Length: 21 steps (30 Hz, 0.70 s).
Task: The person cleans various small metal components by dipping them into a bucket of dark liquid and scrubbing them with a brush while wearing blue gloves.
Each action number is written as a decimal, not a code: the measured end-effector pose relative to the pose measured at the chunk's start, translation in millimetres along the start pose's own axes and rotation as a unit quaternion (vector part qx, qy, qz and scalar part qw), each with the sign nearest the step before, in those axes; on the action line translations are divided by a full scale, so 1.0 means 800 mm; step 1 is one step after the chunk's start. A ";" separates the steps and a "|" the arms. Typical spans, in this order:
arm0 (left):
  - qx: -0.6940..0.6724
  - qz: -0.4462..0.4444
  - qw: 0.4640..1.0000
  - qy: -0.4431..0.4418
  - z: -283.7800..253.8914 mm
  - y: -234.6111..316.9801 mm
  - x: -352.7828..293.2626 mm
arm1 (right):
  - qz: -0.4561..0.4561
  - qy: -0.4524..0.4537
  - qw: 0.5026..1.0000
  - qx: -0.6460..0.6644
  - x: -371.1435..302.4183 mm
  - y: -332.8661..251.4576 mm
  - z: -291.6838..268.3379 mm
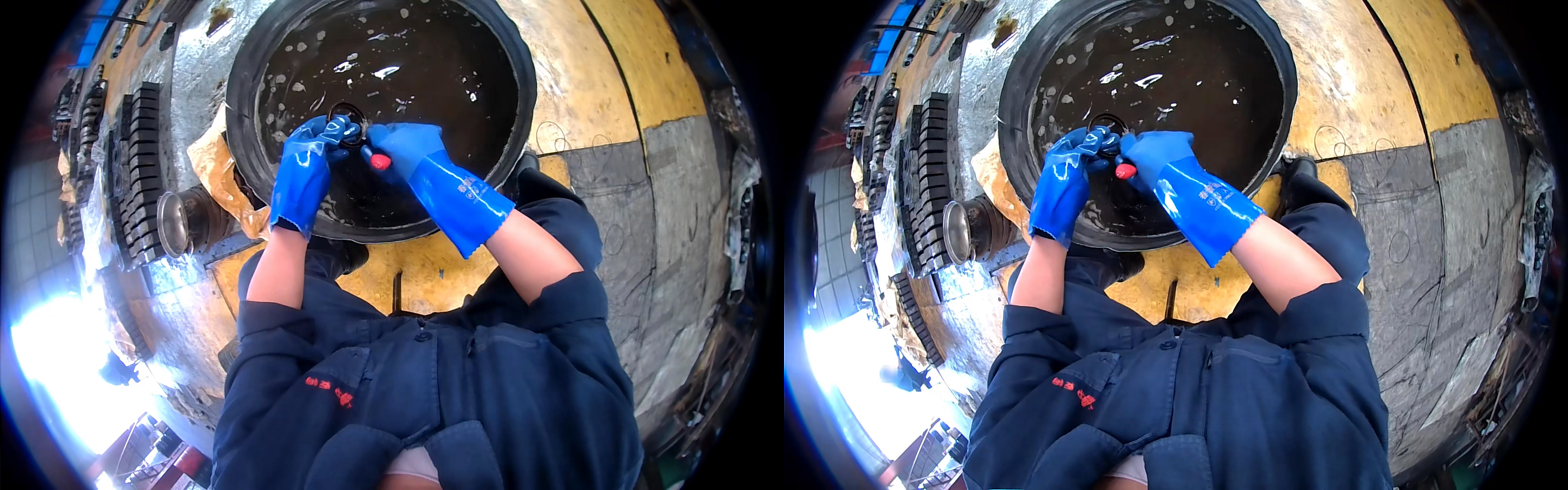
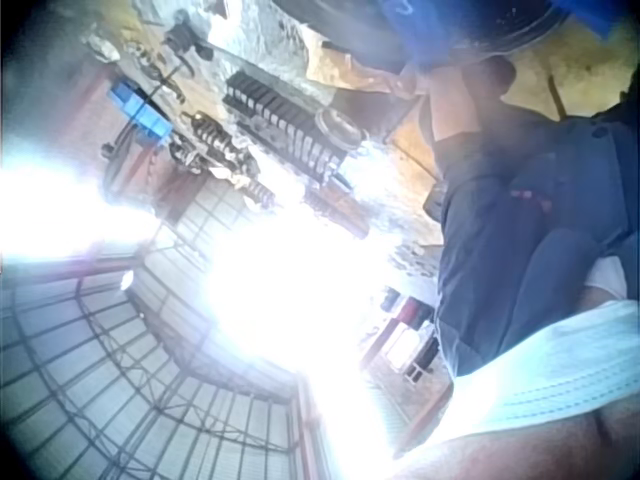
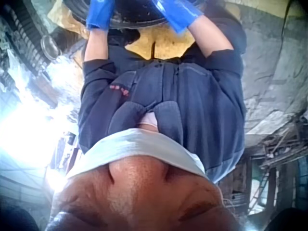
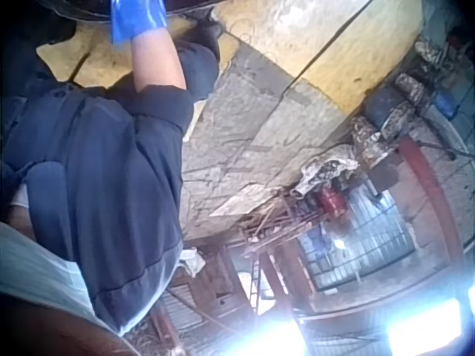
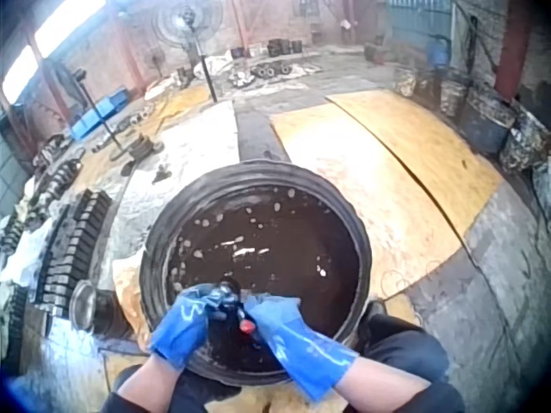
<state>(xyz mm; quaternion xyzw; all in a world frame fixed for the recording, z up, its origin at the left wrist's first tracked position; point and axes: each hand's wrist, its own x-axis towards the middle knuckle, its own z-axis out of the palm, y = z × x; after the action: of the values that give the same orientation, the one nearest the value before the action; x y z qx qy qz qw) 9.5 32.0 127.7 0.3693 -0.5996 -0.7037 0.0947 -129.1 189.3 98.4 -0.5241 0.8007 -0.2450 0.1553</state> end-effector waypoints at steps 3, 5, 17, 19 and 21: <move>-0.015 0.000 1.000 -0.016 -0.006 -0.007 -0.004 | 0.016 0.058 0.998 0.005 0.005 0.034 0.010; -0.019 0.003 1.000 -0.003 -0.010 -0.019 -0.005 | 0.093 0.101 0.990 0.041 0.006 0.032 -0.005; 0.067 -0.015 0.997 0.019 -0.003 0.001 -0.008 | 0.202 0.069 0.883 0.418 0.025 0.023 -0.060; 0.086 0.013 0.996 0.010 0.006 0.001 -0.003 | 0.233 0.043 0.896 0.376 0.021 0.035 -0.059; 0.112 0.054 0.992 0.006 0.016 0.012 -0.010 | 0.282 0.002 0.897 0.339 0.017 0.040 -0.059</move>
<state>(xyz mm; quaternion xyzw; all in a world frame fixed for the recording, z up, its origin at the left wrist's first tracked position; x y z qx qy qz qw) 4.1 44.3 139.6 0.3489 -0.6931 -0.6237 0.0936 -183.3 198.1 120.0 -0.1911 0.7837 -0.4488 0.3845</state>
